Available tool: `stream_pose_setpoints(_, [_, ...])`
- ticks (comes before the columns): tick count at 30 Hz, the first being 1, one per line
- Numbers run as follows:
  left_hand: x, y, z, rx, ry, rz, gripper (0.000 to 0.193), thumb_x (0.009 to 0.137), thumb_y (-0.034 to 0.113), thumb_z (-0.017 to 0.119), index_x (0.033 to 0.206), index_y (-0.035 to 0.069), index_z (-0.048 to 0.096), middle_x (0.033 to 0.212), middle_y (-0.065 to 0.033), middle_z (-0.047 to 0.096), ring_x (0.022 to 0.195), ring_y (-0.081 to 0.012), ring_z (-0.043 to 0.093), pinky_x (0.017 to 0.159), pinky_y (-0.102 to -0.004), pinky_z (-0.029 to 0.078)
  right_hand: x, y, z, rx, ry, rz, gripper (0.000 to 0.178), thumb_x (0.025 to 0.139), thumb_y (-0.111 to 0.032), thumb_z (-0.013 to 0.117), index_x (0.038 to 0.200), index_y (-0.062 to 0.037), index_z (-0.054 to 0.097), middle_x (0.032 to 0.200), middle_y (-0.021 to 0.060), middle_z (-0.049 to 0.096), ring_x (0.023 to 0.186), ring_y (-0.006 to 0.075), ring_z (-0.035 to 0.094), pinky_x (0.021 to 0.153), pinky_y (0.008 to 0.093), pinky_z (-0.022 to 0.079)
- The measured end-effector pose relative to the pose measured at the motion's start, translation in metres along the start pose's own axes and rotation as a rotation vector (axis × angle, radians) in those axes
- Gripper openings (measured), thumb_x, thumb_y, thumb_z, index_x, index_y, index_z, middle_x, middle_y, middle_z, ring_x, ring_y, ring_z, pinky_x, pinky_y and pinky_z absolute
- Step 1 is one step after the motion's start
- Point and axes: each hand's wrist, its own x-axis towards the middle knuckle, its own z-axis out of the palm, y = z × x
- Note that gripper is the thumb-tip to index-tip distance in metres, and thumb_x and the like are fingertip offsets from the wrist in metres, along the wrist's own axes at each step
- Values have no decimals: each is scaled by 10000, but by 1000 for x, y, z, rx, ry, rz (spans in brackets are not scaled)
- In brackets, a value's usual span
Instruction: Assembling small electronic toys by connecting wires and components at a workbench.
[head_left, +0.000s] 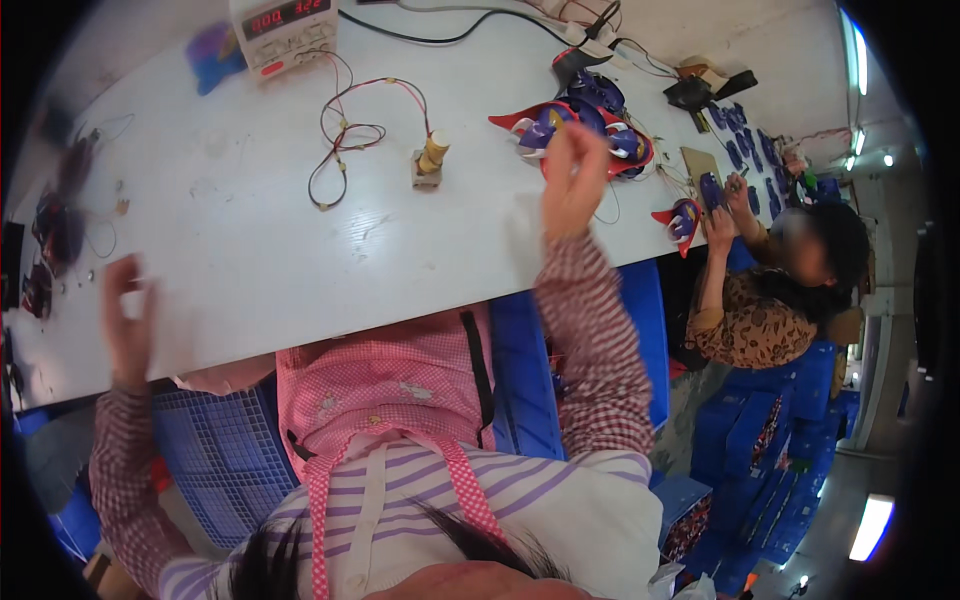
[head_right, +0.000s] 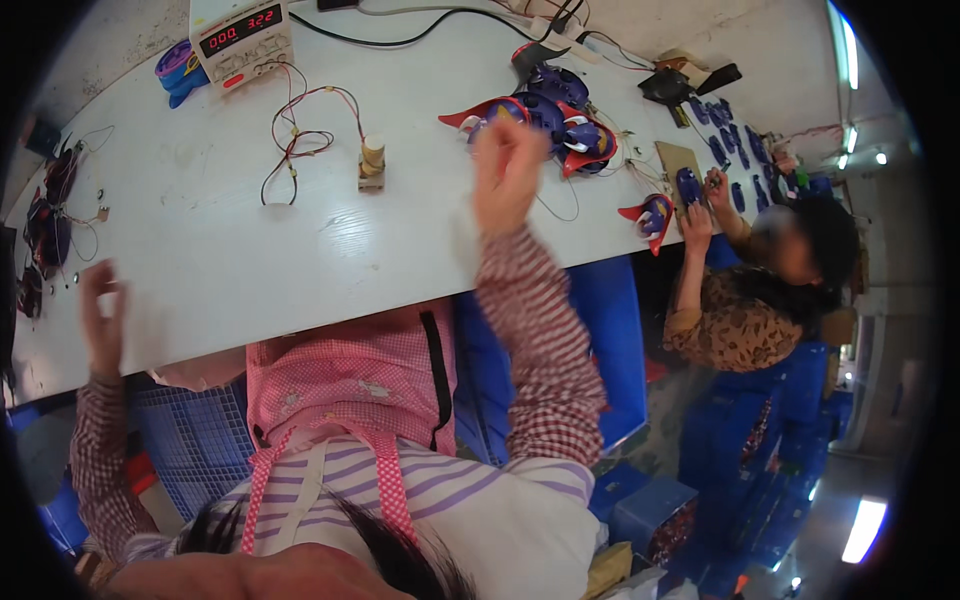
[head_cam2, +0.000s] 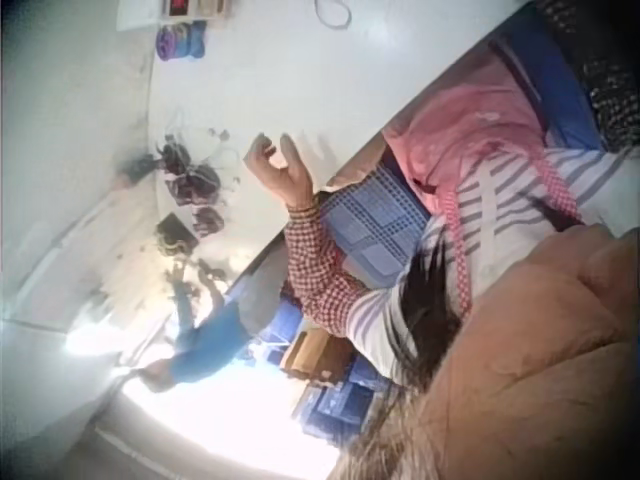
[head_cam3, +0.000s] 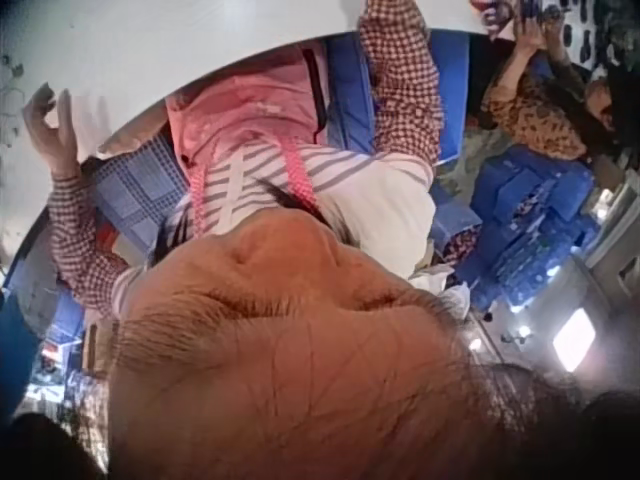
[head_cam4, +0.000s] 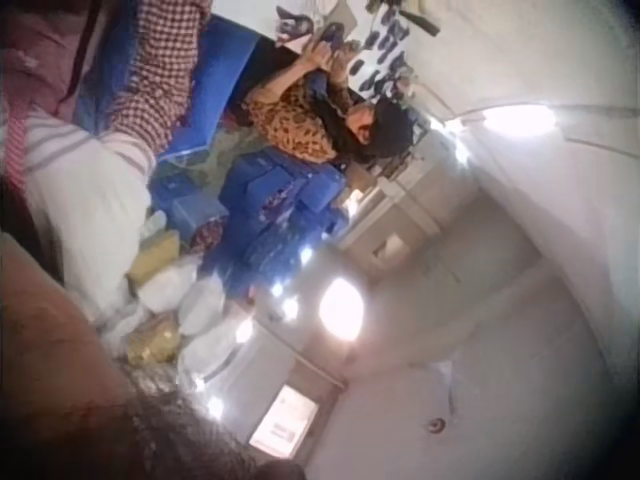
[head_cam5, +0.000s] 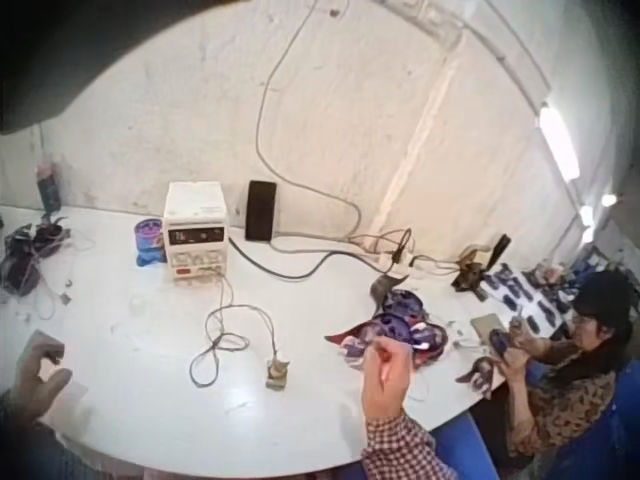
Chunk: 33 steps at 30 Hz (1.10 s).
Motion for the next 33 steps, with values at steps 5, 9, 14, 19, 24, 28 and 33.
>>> stream_pose_setpoints(5, [24,186,142,-330,-442,383,589,721,134,690,1248,20,454,1119,-163,487,981,-300,489,846,-376,433,91,133,-31,-1006,-295,-166,383,862,-353,558,1190,-156,540,1121,51,590,1082,256,458,912,417,356])
stream_pose_setpoints(9, [87,251,270,-242,-155,546,884,710,403,715,1357,-24,291,1264,-208,409,1118,-342,408,963,-421,322,108,156,-17,-1206,-701,12,411,851,-384,552,1224,-216,534,1228,36,547,1201,268,388,936,481,330])
stream_pose_setpoints(14, [147,255,380,127,-56,248,1074,573,534,745,1362,-19,270,1289,-227,393,1172,-360,386,980,-469,282,116,152,-16,-1124,-788,29,396,837,-361,586,1201,-209,550,1241,38,534,1208,274,382,946,481,322])
stream_pose_setpoints(19, [153,257,381,157,-223,153,895,611,443,720,1304,9,353,1173,-178,450,1087,-333,436,968,-449,289,120,152,-31,-1063,-840,74,358,820,-338,620,1147,-196,580,1225,46,530,1192,272,391,945,473,315])
stream_pose_setpoints(24, [124,261,358,0,-43,263,773,593,366,688,1229,20,415,1055,-155,466,976,-306,451,935,-433,294,119,141,-51,-887,-767,0,318,813,-287,638,1096,-150,593,1094,58,570,1058,227,476,889,402,369])
stream_pose_setpoints(28, [89,266,327,-95,8,336,746,580,332,681,1213,27,429,1032,-148,467,954,-297,452,935,-432,291,115,135,-72,-552,-836,129,298,818,-235,633,1085,-105,602,976,55,598,911,175,522,802,325,408])
stream_pose_setpoints(33, [52,265,274,-127,-16,426,743,568,299,687,1214,34,430,1040,-141,468,961,-291,457,951,-437,284,110,126,-108,-197,-883,195,287,823,-195,625,1075,-58,628,872,55,630,766,142,555,697,251,440])
